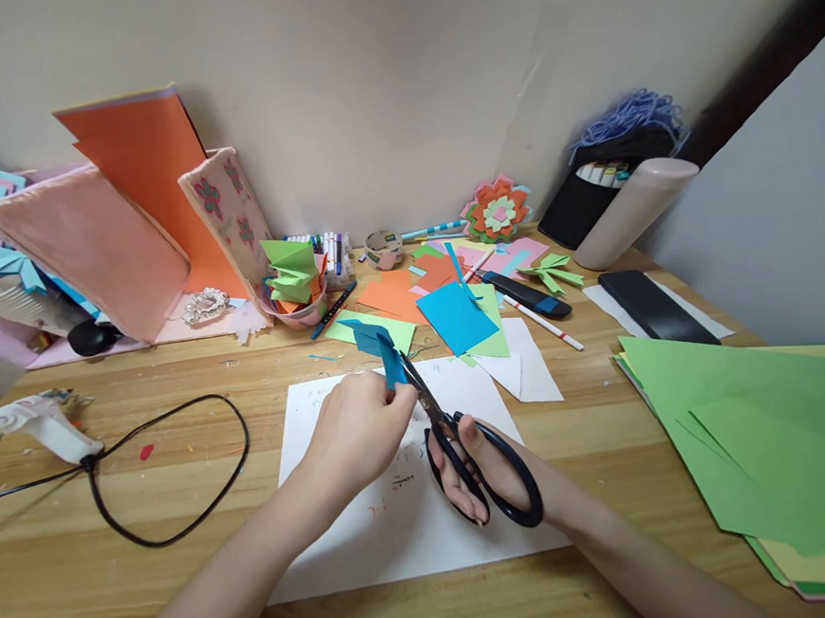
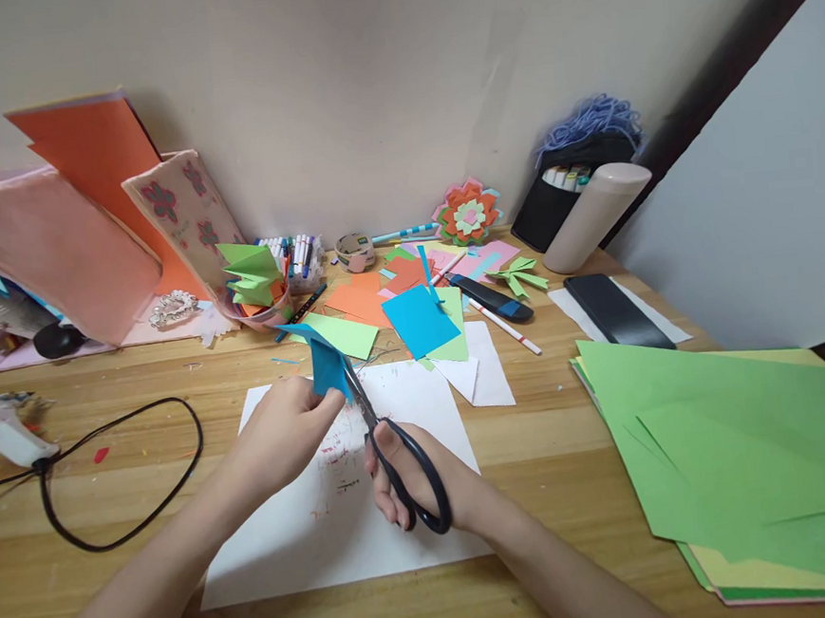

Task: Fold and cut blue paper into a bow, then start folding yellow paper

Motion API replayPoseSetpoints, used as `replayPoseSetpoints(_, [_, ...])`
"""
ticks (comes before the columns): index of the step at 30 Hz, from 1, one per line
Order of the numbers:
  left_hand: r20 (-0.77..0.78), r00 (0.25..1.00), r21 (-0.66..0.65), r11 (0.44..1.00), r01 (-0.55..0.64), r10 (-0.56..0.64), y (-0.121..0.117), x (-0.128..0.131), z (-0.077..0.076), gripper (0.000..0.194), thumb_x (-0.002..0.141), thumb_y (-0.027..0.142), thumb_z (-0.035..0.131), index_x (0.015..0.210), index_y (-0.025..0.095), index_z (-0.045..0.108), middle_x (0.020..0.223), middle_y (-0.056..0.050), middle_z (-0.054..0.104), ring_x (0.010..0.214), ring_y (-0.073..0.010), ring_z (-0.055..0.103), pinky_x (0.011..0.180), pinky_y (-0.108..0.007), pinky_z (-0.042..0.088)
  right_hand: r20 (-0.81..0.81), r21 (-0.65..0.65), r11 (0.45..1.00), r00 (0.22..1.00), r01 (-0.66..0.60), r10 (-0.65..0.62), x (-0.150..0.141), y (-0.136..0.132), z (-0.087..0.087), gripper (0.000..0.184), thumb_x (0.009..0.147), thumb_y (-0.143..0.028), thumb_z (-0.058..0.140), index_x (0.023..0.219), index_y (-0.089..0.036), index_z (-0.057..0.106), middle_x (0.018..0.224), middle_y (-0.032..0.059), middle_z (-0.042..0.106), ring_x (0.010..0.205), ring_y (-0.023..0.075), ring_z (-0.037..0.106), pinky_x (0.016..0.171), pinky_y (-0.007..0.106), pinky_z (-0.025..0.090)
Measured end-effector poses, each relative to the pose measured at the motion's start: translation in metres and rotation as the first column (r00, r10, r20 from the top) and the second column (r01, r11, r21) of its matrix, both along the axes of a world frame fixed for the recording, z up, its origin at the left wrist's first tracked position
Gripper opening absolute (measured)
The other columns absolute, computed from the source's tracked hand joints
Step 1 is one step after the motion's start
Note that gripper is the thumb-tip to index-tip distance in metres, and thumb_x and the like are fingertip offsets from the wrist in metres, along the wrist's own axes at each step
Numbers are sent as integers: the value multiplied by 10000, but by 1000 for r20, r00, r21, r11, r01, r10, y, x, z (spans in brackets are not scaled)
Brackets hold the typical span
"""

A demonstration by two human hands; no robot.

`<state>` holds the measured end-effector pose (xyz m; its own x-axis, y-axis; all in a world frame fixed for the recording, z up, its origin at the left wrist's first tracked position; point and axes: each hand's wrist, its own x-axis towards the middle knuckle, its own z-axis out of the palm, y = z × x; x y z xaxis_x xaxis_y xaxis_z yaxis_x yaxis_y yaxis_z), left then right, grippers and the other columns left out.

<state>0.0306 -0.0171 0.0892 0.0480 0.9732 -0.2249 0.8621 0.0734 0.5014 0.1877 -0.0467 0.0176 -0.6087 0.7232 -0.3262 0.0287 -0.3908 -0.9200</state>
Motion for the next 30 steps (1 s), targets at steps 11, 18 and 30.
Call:
replayPoseSetpoints(11, [131,991,-52,999,-14,21,0,2,-3,330,753,335,373,493,206,216,447,41,220,445,-110,210,440,-277,150,13,3,997,997,74,-74,-5,0,-4,689,615,-850,336,708,-175,434,366,-41,479,267,66,402,277,146,273])
replayPoseSetpoints(18, [139,990,-44,999,-22,28,-1,1,-3,326,746,331,376,503,211,196,459,41,196,454,-113,187,444,-280,139,-11,-4,996,996,89,-89,-7,1,-3,661,589,-837,411,662,-180,415,347,-43,469,247,62,380,255,149,238])
replayPoseSetpoints(30, [118,993,-30,1000,-3,6,-2,3,-1,320,752,331,355,499,218,195,471,37,203,467,-121,199,476,-288,135,-79,-65,995,993,82,-87,-9,-2,-9,721,555,-881,337,712,-182,419,354,-41,477,245,74,386,258,156,271])
